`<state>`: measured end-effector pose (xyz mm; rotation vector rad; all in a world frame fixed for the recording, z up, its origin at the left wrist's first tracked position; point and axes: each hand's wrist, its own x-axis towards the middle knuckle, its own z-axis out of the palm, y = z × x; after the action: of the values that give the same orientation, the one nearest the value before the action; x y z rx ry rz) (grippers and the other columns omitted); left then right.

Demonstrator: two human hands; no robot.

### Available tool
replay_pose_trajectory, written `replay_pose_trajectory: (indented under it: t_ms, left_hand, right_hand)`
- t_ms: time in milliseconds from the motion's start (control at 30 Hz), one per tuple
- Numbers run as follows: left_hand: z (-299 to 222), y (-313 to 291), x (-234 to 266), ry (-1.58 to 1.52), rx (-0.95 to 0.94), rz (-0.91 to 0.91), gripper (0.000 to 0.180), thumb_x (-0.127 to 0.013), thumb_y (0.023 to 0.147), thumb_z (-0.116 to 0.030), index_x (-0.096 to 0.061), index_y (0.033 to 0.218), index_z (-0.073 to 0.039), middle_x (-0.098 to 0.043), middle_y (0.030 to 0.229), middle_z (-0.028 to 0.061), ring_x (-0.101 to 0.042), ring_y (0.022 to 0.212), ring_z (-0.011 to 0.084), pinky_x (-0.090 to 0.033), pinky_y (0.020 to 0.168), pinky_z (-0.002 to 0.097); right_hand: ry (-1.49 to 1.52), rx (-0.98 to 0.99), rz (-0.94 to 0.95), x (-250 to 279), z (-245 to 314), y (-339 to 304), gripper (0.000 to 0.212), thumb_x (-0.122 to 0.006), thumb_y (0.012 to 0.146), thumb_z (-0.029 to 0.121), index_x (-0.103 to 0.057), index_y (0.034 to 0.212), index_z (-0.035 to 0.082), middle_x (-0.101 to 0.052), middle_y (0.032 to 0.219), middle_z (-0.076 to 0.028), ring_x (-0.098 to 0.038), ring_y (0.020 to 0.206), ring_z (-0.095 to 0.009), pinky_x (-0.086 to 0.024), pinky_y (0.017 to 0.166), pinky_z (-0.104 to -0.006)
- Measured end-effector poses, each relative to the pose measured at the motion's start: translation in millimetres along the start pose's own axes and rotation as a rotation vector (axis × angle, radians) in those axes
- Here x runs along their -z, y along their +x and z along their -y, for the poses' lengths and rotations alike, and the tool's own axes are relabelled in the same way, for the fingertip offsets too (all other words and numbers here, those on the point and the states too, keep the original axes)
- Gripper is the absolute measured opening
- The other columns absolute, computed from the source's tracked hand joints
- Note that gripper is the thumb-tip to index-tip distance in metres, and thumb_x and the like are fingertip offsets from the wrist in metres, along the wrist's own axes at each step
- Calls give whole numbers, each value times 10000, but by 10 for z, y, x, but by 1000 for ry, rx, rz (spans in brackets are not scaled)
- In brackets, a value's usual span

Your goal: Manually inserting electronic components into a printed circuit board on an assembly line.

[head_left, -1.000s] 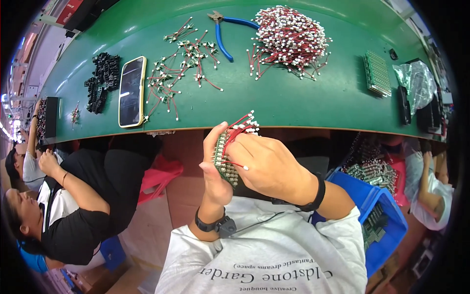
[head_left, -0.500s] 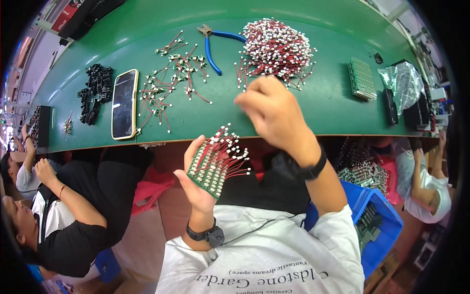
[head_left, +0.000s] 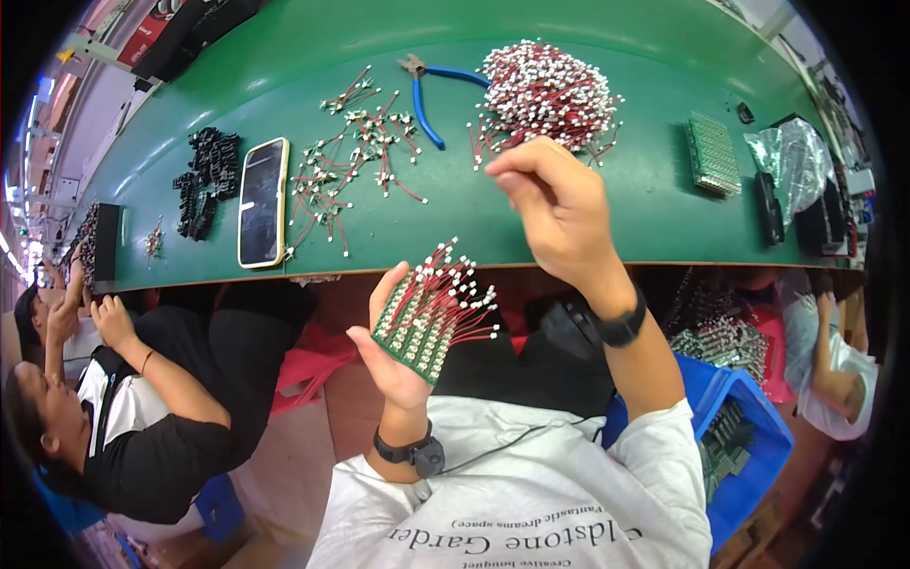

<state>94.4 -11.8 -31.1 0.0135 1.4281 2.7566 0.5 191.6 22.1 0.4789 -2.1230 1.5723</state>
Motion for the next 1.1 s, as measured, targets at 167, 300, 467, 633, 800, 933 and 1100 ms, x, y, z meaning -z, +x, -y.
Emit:
replay_pose_trajectory:
  t_ms: [167, 300, 467, 633, 800, 933, 1100]
  left_hand:
    - [18, 50, -130, 34, -12, -39, 910, -211, 966, -730, -307, 1471, 22, -549, 1342, 201, -626, 1118, 275, -508, 980, 406]
    - [70, 45, -190, 160, -42, -65, 905, -167, 973, -719, -349, 1447, 30, -593, 1266, 203, -632, 1068, 274, -504, 952, 403]
    - [81, 2, -283, 280, -110, -66, 921, -168, 972, -719, -368, 1434, 52, -607, 1251, 206, -622, 1097, 276, -474, 985, 398]
    - [150, -28, -283, 351, -148, -46, 930, -184, 971, -724, -361, 1439, 59, -592, 1279, 209, -600, 1140, 259, -454, 1011, 385]
    - [171, -18, -305, 392, -153, -13, 930, -184, 972, -724, -354, 1441, 60, -592, 1275, 204, -601, 1134, 245, -458, 1001, 370]
    - [186, -21, -321, 422, -158, 24, 930, -179, 972, -725, -348, 1444, 57, -593, 1271, 201, -604, 1125, 238, -461, 995, 365]
    - [186, -25, -333, 487, -88, 48, 970, -197, 937, -772, -318, 1467, 32, -572, 1261, 164, -584, 1113, 214, -452, 988, 362]
  right_hand:
    - [380, -193, 179, -46, 512, -496, 152, -631, 872, -63, -703, 1001, -26, -648, 856, -80, -627, 675, -123, -499, 613, -242]
    - [326, -160, 139, -287, 635, -826, 198, -689, 802, -94, -689, 989, -28, -667, 852, -125, -666, 703, -184, -534, 617, -287]
    - [155, -120, 34, -455, 521, -972, 156, -710, 811, -52, -619, 934, -22, -635, 822, -147, -637, 672, -266, -526, 583, -336]
    - [137, -117, 93, -428, 437, -1004, 173, -677, 829, -55, -592, 976, -25, -612, 855, -154, -630, 672, -301, -514, 565, -362]
    - [114, -76, 73, -442, 411, -1048, 212, -663, 810, -69, -582, 999, -16, -599, 858, -149, -622, 655, -297, -509, 555, -372]
    - [98, -118, 68, -405, 436, -1053, 200, -672, 799, -59, -589, 975, -12, -590, 838, -137, -618, 641, -285, -507, 550, -364]
    - [38, -173, 82, -353, 464, -1052, 141, -661, 771, -59, -597, 886, -9, -579, 802, -122, -602, 618, -268, -490, 535, -353]
